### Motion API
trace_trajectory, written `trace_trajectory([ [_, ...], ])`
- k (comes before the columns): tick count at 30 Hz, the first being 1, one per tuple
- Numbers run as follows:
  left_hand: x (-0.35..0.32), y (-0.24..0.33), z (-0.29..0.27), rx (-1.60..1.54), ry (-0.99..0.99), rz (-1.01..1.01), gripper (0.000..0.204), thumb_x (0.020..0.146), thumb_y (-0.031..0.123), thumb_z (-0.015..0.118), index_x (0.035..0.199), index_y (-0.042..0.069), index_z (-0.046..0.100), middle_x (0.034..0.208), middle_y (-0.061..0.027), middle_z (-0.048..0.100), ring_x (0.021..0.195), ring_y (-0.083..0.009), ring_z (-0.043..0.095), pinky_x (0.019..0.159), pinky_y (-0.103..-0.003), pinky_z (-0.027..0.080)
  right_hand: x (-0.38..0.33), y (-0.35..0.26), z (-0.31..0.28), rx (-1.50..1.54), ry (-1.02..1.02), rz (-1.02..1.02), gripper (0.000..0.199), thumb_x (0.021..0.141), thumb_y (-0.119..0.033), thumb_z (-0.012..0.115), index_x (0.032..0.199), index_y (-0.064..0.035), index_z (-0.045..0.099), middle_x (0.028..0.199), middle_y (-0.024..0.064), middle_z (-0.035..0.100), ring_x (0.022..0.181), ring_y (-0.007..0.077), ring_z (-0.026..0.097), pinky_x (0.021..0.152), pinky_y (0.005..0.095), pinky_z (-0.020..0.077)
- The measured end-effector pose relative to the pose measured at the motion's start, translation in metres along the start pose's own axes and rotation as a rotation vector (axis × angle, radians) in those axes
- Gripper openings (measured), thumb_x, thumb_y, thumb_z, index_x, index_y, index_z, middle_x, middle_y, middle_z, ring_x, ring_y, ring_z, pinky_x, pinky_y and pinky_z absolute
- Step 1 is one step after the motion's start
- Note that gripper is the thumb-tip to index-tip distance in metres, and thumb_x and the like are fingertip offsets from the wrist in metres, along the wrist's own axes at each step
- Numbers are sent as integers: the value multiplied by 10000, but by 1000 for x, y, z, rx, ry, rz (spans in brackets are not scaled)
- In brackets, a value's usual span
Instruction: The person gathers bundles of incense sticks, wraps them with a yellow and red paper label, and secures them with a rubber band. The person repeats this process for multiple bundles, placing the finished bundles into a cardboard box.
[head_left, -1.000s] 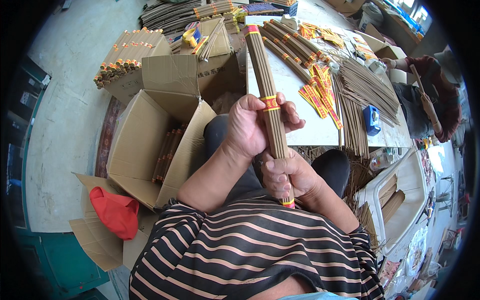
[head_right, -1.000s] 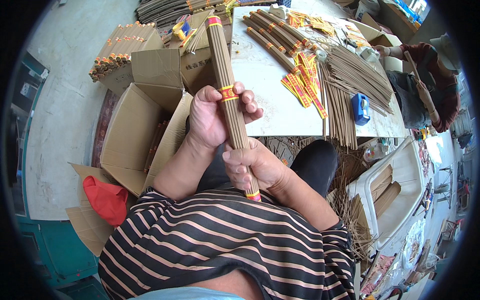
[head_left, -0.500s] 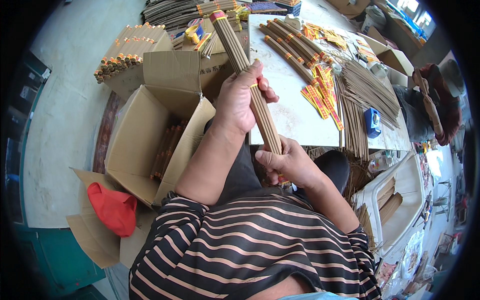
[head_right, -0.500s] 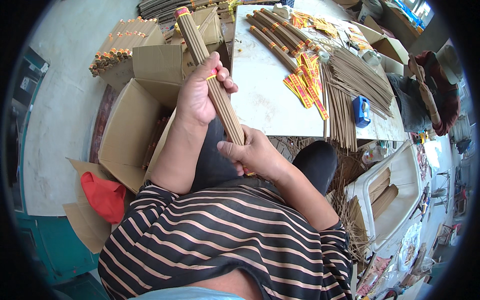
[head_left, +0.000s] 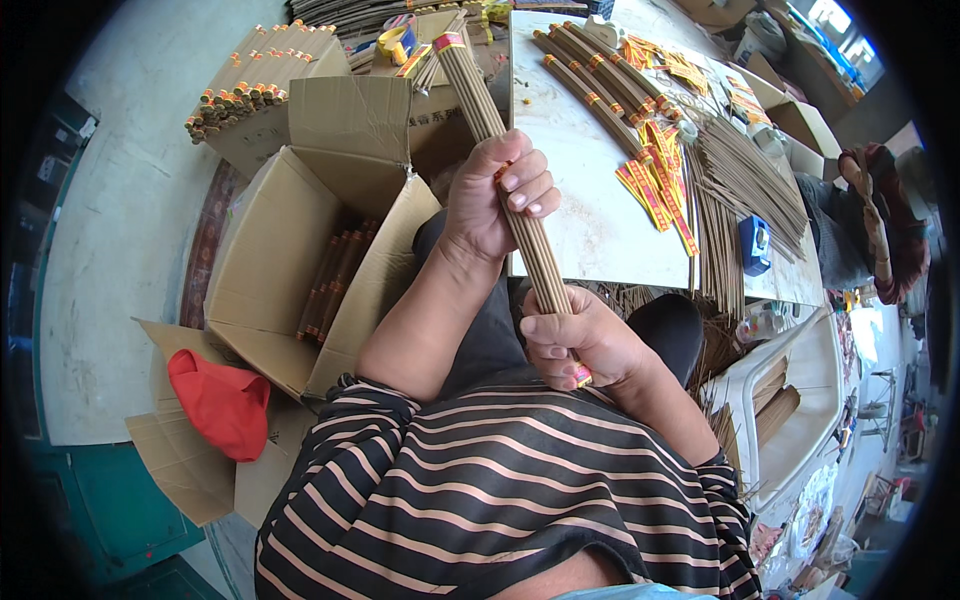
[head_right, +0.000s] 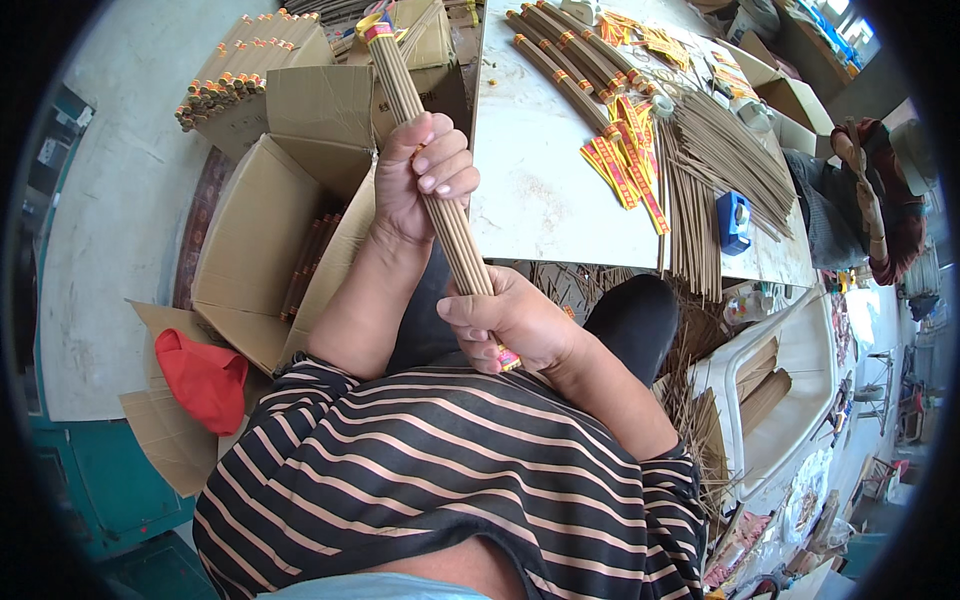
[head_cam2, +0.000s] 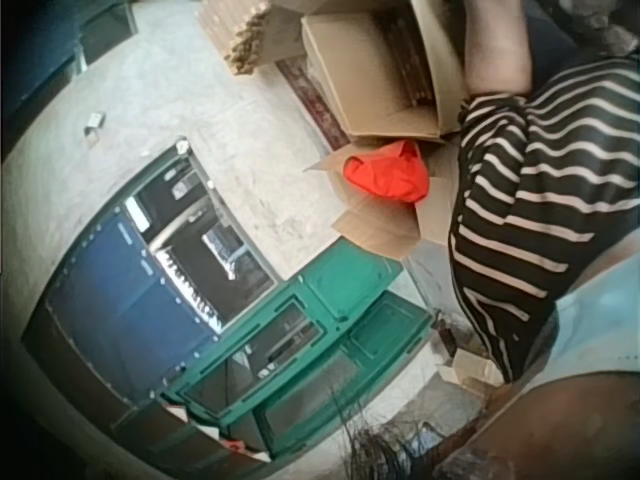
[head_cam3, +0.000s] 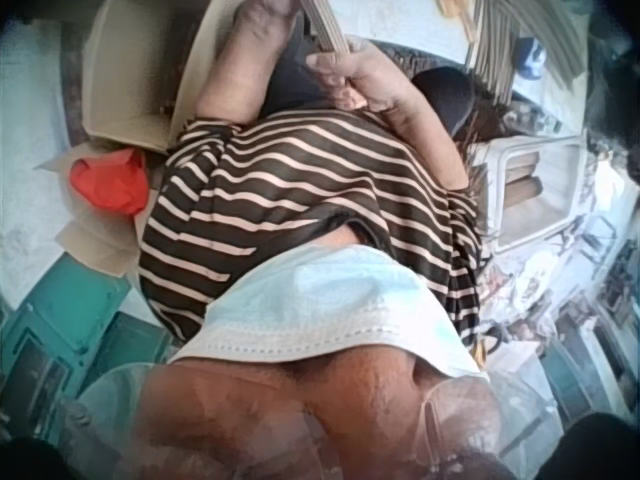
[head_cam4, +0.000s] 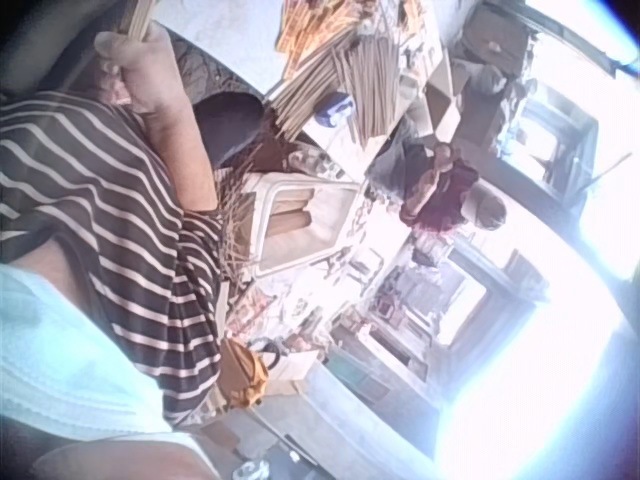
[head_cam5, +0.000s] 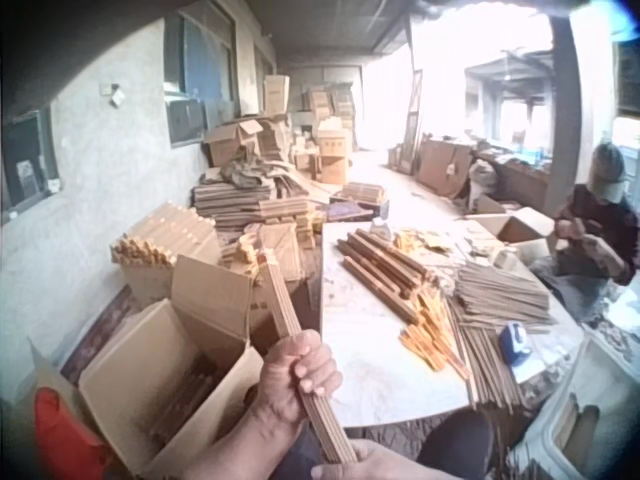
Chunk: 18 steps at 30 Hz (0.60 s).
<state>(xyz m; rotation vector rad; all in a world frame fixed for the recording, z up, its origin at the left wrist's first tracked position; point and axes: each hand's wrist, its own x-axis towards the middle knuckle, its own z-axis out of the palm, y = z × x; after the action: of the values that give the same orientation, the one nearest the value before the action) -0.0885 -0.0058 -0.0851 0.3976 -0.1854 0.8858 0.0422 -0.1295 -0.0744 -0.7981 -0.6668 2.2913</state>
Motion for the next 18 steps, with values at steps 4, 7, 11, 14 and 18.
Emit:
trace_trajectory([
  [4,-2,-3,8,246,316,34,247,818,205,607,635,137,456,524,25,442,479,-130,470,559,-314,437,5,4,6,-438,306,-131,147,813,-47,569,756,-44,433,501,27,407,344,107,392,327,223,338],
  [7,-4,-6,13,351,408,58,242,782,205,637,635,138,457,537,19,460,487,-144,482,590,-342,457,8,4,8,-639,415,-153,150,811,-44,568,746,-46,433,503,25,405,345,108,393,326,229,341],
  [11,-9,0,4,169,236,-21,254,827,173,586,620,130,445,536,20,436,493,-124,469,575,-304,435,1,1,8,-184,156,-36,149,811,-54,585,790,-39,438,537,24,428,363,102,415,326,229,364],
  [14,-11,2,-2,12,53,-38,269,854,151,550,611,118,438,534,23,419,488,-111,457,563,-283,426,1,1,4,58,-39,53,149,807,-49,584,794,-46,436,537,22,424,364,103,416,325,228,368],
  [18,-12,2,1,156,229,-22,285,833,149,569,579,137,441,506,25,431,467,-110,459,549,-283,420,7,5,10,-251,168,-52,152,809,-51,585,760,-45,441,537,23,431,364,100,416,326,228,366],
])
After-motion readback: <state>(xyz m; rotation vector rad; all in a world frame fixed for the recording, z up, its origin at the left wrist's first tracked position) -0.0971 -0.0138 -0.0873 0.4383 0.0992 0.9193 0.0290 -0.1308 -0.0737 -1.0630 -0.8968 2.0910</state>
